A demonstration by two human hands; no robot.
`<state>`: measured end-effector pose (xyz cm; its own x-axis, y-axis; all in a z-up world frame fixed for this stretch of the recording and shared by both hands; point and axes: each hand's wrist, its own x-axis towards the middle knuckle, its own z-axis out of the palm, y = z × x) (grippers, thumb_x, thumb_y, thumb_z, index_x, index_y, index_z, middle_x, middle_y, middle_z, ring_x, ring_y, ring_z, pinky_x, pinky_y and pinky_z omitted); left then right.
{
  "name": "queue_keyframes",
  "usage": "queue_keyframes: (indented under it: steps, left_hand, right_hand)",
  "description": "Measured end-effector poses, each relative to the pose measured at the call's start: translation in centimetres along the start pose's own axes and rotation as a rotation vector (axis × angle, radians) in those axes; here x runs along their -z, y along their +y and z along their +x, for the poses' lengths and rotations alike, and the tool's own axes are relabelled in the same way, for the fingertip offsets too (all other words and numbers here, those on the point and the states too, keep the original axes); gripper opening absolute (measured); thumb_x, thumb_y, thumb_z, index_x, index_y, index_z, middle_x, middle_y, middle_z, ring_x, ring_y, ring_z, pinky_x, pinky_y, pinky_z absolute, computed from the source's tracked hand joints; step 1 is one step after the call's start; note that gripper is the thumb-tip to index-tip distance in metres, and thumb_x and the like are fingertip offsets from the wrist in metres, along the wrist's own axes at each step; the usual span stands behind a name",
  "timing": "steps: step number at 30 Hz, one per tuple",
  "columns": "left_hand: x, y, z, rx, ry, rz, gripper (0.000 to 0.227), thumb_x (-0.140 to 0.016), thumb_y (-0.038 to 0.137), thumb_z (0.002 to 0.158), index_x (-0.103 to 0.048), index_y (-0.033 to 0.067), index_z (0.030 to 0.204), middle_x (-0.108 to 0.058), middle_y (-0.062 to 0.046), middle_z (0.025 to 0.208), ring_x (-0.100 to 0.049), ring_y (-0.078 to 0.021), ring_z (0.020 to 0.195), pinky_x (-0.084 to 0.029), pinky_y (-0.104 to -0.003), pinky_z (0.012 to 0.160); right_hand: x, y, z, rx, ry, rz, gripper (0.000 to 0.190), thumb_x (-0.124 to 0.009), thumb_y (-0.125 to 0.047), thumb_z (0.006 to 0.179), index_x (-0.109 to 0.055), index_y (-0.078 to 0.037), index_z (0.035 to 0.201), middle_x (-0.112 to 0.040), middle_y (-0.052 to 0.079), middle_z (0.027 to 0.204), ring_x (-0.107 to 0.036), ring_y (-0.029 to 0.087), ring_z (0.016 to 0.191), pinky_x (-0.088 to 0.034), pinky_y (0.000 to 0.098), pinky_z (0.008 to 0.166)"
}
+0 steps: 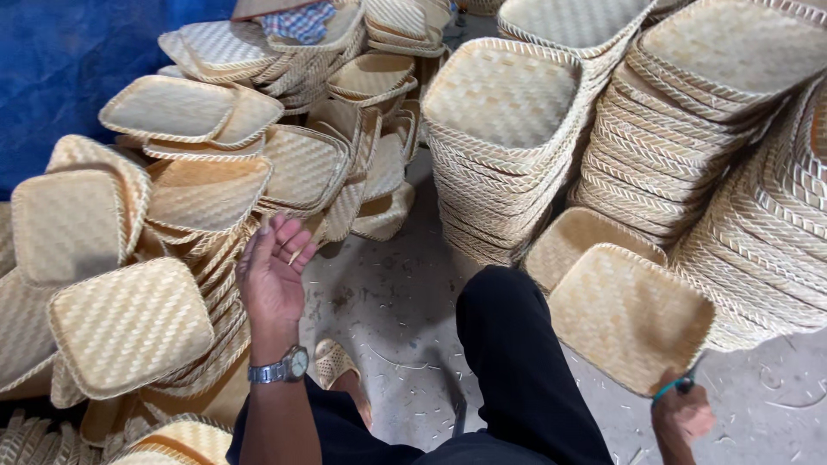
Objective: The person trims the excess edges of woven bamboo trays using scissors and stacks them on the floor.
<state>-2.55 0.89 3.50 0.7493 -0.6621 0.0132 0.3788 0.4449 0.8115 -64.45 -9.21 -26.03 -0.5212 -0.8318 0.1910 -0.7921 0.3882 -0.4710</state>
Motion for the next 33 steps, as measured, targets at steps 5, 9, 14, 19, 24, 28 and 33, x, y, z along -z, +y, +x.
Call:
queue_keyframes:
  steps: [5,9,14,19,24,28,33]
  left_hand:
    - [-0.7,0.1,-0.5,0.004,0.029,0.052,0.027,-0.066,0.024,0.102,-0.069,0.0029,0.119,-0.074,-0.012,0.104,-0.072,-0.0204,0.090,-0.061,-0.038,0.083]
    - [-0.8,-0.2,-0.3,0.009,0.021,0.060,0.028,-0.066,0.023,0.103,-0.069,0.0018,0.120,-0.074,-0.014,0.106,-0.072,-0.0215,0.090,-0.061,-0.039,0.084]
    - [-0.3,-0.6,0.2,0.026,0.029,0.064,0.028,-0.064,0.022,0.103,-0.067,0.0024,0.122,-0.074,-0.013,0.107,-0.072,-0.0221,0.092,-0.061,-0.040,0.084]
    - [0.2,-0.5,0.3,0.022,0.038,0.083,0.027,-0.062,0.022,0.104,-0.067,0.0021,0.122,-0.074,-0.013,0.108,-0.072,-0.0222,0.092,-0.061,-0.040,0.084]
    - [0.3,-0.6,0.3,0.013,0.050,0.073,0.024,-0.063,0.020,0.104,-0.068,0.0021,0.120,-0.074,-0.014,0.106,-0.073,-0.0232,0.091,-0.061,-0.041,0.083]
    - [0.1,-0.6,0.2,0.011,0.051,0.062,0.024,-0.064,0.020,0.104,-0.069,0.0023,0.119,-0.074,-0.014,0.105,-0.073,-0.0233,0.089,-0.062,-0.041,0.082]
    - [-0.2,-0.3,0.0,0.011,0.073,0.080,0.024,-0.065,0.021,0.103,-0.069,0.0022,0.117,-0.075,-0.014,0.104,-0.073,-0.0224,0.088,-0.062,-0.040,0.081]
  right_hand:
    - [-3.1,-2.1,1.2,-0.001,0.000,-0.002,0.058,-0.066,-0.049,0.108,-0.071,0.005,0.089,-0.069,0.030,0.079,-0.068,0.048,0.082,-0.052,0.0553,0.079]
    - [-5.8,-4.7,3.4,0.014,0.049,-0.014,0.048,-0.066,-0.042,0.106,-0.072,0.004,0.093,-0.069,0.030,0.086,-0.067,0.049,0.083,-0.051,0.0567,0.079]
    - [-8.3,-7.4,5.5,0.067,0.036,0.010,0.034,-0.068,-0.033,0.096,-0.073,0.000,0.096,-0.071,0.027,0.088,-0.068,0.048,0.085,-0.050,0.0567,0.079]
    - [-8.8,-8.4,6.5,0.050,-0.049,0.031,0.034,-0.068,-0.034,0.097,-0.075,-0.001,0.096,-0.073,0.026,0.091,-0.070,0.045,0.087,-0.052,0.0535,0.082]
    - [-8.8,-8.5,6.9,0.000,-0.087,-0.018,0.035,-0.069,-0.037,0.096,-0.076,-0.003,0.096,-0.073,0.025,0.090,-0.071,0.044,0.084,-0.054,0.0531,0.076]
    - [-8.5,-8.3,6.8,0.026,-0.088,0.044,0.033,-0.071,-0.037,0.093,-0.076,-0.005,0.096,-0.074,0.022,0.090,-0.071,0.043,0.085,-0.054,0.0523,0.077]
    - [-7.6,-7.7,7.0,0.048,-0.169,0.015,0.040,-0.069,-0.041,0.096,-0.075,-0.002,0.095,-0.075,0.023,0.091,-0.072,0.043,0.085,-0.054,0.0519,0.078]
